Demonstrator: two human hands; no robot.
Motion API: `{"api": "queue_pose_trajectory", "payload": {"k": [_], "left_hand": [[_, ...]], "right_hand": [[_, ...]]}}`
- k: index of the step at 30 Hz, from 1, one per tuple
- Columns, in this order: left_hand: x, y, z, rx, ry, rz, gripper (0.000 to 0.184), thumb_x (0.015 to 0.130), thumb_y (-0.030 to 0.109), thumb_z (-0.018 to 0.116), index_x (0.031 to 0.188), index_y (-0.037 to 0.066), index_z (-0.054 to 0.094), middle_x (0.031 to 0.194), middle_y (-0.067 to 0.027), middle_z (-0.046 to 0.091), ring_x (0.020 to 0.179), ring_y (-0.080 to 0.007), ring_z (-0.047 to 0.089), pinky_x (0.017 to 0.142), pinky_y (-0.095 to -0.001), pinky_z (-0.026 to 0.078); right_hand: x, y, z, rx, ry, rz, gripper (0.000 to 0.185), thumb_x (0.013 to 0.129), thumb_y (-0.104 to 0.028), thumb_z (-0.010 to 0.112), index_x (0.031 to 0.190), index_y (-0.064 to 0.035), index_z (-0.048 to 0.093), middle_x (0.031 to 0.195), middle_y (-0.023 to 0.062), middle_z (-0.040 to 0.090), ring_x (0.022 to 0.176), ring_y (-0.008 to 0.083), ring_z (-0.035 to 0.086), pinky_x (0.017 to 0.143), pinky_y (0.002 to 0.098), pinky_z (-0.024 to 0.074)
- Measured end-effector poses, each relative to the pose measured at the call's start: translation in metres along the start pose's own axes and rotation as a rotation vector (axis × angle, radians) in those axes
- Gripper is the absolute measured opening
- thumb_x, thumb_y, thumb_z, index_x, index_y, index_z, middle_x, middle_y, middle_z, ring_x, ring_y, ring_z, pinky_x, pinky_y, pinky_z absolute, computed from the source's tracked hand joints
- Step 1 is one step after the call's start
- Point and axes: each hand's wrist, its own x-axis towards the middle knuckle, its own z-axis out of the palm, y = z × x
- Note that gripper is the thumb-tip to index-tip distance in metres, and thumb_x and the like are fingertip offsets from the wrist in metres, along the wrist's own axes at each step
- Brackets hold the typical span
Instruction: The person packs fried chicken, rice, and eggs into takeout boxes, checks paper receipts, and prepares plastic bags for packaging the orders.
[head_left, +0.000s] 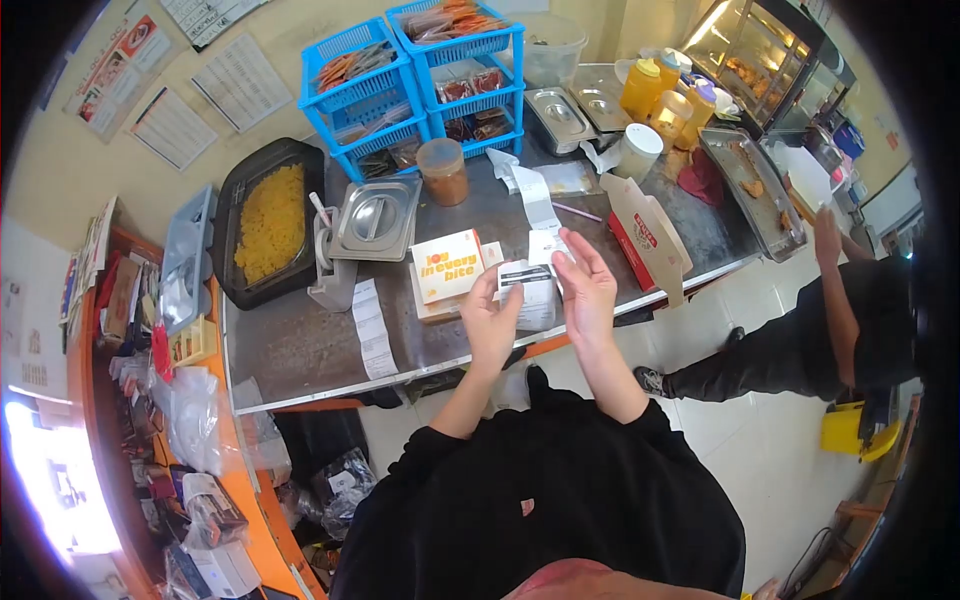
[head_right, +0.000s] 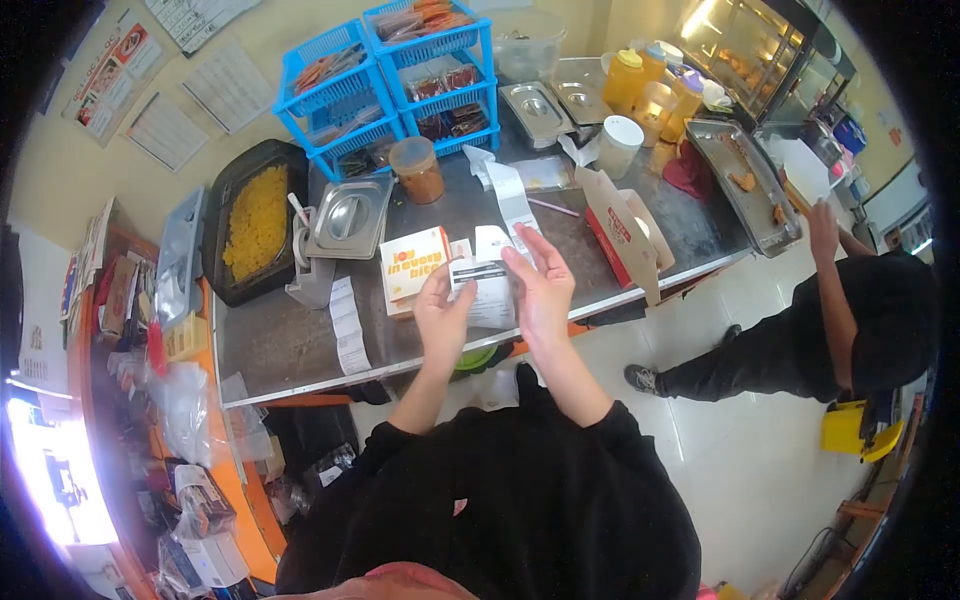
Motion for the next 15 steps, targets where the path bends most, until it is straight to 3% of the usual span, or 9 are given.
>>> {"api": "queue_pose_trajectory", "payload": {"k": [6,10,15], "left_hand": [[0.0,0.001,0.006,-0.012,-0.061,0.011,0.032,0.08,-0.008,0.057,0.112,-0.009,0.052,0.107,-0.0129,0.061,0.099,-0.0154,0.057,0.085,-0.0262,0.045],[-0.002,0.0,0.008,-0.052,-0.06,-0.024,0.035,0.08,-0.009,0.058,0.114,-0.008,0.052,0.11,-0.0137,0.059,0.102,-0.0166,0.056,0.086,-0.0265,0.046],[0.0,0.008,0.014,-0.066,0.013,-0.036,0.024,0.082,-0.003,0.061,0.106,-0.007,0.057,0.1,-0.0106,0.063,0.091,-0.0123,0.059,0.079,-0.0239,0.046]], "right_hand": [[-0.005,0.003,0.008,-0.08,-0.022,-0.071,0.043,0.073,0.008,0.068,0.112,0.0032,0.053,0.125,0.0169,0.051,0.116,0.0195,0.048,0.096,0.0322,0.0419],[-0.002,0.011,0.004,-0.13,-0.042,-0.192,0.038,0.073,0.011,0.065,0.108,0.0026,0.053,0.13,0.0196,0.045,0.118,0.0215,0.047,0.094,0.031,0.0458],[-0.007,0.016,0.006,-0.132,-0.085,-0.298,0.037,0.073,0.017,0.061,0.106,0.003,0.051,0.134,0.0228,0.039,0.117,0.024,0.048,0.089,0.0282,0.0504]]}}
